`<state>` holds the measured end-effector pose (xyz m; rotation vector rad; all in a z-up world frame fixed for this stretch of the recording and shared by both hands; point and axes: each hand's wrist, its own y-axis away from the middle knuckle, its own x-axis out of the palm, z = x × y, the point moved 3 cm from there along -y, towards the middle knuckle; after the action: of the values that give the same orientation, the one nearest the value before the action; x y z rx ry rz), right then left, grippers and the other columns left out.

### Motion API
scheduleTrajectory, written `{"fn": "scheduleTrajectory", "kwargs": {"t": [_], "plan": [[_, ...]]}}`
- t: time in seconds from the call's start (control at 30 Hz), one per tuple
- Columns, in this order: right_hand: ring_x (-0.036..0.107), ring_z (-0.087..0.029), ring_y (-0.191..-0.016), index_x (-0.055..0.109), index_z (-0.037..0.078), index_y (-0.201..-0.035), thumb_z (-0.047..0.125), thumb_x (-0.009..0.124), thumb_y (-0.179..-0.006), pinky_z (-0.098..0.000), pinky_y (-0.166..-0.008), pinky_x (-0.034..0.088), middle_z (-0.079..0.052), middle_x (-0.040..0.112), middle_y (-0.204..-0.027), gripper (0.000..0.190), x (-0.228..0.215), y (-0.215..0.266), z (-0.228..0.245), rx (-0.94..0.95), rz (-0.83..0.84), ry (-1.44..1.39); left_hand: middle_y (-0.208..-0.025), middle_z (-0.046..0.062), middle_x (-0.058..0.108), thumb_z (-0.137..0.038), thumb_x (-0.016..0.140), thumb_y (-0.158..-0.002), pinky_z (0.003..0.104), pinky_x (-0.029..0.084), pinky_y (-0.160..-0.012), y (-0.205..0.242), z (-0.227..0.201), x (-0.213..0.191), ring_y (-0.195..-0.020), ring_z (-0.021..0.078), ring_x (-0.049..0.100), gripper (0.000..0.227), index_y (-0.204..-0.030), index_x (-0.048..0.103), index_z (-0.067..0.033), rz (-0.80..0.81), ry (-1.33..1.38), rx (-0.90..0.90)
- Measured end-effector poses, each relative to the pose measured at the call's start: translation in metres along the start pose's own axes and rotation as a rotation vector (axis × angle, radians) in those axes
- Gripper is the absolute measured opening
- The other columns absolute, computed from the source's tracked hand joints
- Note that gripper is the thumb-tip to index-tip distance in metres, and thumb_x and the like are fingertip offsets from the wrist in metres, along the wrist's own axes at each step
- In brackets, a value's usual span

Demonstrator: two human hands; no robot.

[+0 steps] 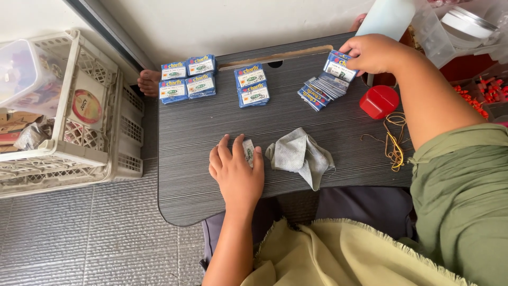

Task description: The person sorts and stacks packets of fish hooks on a desk, wiping them with a cloth and organizing them into stacks.

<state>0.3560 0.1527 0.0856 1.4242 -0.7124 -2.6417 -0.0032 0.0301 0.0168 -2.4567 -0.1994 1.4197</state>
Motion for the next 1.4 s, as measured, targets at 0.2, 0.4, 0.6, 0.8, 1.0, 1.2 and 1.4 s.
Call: {"fn": "scheduleTrajectory", "kwargs": {"t": [0.2, 0.4, 0.6, 0.8, 1.0, 1.2, 1.4], "plan": [[0.069, -0.028, -0.079, 0.056, 0.016, -0.14, 0.004, 0.056, -0.092, -0.04, -0.076, 0.049, -0.011, 0.064, -0.134, 0.049, 0.003, 0.005, 0.001, -0.031, -0.109, 0.037, -0.145, 0.016, 0.047, -0.042, 0.058, -0.096, 0.059, 0.034, -0.104, -0.001, 0.001, -0.002, -0.132, 0.0407, 0.04, 0.048, -0.135, 0.058, -0.0138, -0.048, 0.054, -0.013], [0.062, -0.02, -0.074, 0.052, 0.011, -0.129, -0.003, 0.057, -0.092, -0.0334, -0.063, 0.041, -0.011, 0.075, -0.107, 0.04, -0.007, 0.077, 0.044, -0.206, -0.072, -0.146, -0.15, 0.016, 0.04, -0.023, 0.06, -0.097, 0.056, 0.031, -0.116, 0.008, -0.017, -0.044, -0.144, 0.0377, 0.034, 0.034, -0.129, 0.06, -0.0103, -0.28, 0.412, 0.033], [0.074, -0.009, -0.095, 0.069, 0.014, -0.118, 0.005, 0.069, -0.085, -0.0242, -0.089, 0.058, 0.0, 0.08, -0.104, 0.035, 0.037, 0.169, 0.09, -0.35, 0.255, -0.166, -0.14, 0.01, 0.048, -0.023, 0.068, -0.094, 0.031, 0.055, -0.089, 0.013, -0.063, -0.048, -0.107, 0.0185, 0.057, 0.054, -0.141, 0.046, -0.0105, 0.405, 1.499, -0.046], [0.073, -0.012, -0.108, 0.062, 0.012, -0.127, 0.015, 0.067, -0.087, -0.028, -0.091, 0.062, -0.006, 0.075, -0.119, 0.04, 0.068, 0.178, 0.09, -0.49, 0.226, -0.384, -0.099, 0.009, 0.06, -0.009, 0.064, -0.096, 0.035, 0.066, -0.077, 0.026, -0.05, -0.051, -0.094, 0.0192, 0.064, 0.054, -0.147, 0.043, -0.0049, 0.334, 1.601, -0.132], [0.055, -0.042, -0.127, 0.058, 0.008, -0.137, 0.047, 0.067, -0.092, -0.0538, -0.103, 0.047, -0.016, 0.06, -0.131, 0.06, 0.168, 0.15, 0.051, -0.914, -0.418, 0.163, -0.086, 0.001, 0.041, 0.01, 0.062, -0.089, 0.031, 0.065, -0.059, 0.044, -0.012, -0.048, -0.078, 0.0108, 0.051, 0.052, -0.138, 0.053, -0.004, 0.119, 1.3, -0.247], [0.057, -0.035, -0.122, 0.055, 0.023, -0.146, 0.061, 0.065, -0.088, -0.0491, -0.097, 0.05, -0.006, 0.057, -0.119, 0.069, 0.19, 0.15, 0.025, -0.859, -0.605, 0.319, -0.083, 0.003, 0.038, 0.009, 0.062, -0.089, 0.035, 0.067, -0.059, 0.049, -0.01, -0.041, -0.073, 0.0134, 0.049, 0.051, -0.137, 0.053, -0.0032, 0.156, 1.177, -0.31], [0.065, -0.034, -0.099, 0.07, 0.015, -0.127, 0.019, 0.081, -0.081, -0.0456, -0.083, 0.054, -0.009, 0.065, -0.097, 0.048, 0.165, 0.168, 0.012, -0.753, -0.466, -0.009, -0.087, 0.002, 0.038, 0.01, 0.059, -0.09, 0.036, 0.067, -0.066, 0.052, -0.004, -0.025, -0.08, 0.0134, 0.052, 0.046, -0.134, 0.051, -0.0034, 0.149, 1.188, -0.356]]}}
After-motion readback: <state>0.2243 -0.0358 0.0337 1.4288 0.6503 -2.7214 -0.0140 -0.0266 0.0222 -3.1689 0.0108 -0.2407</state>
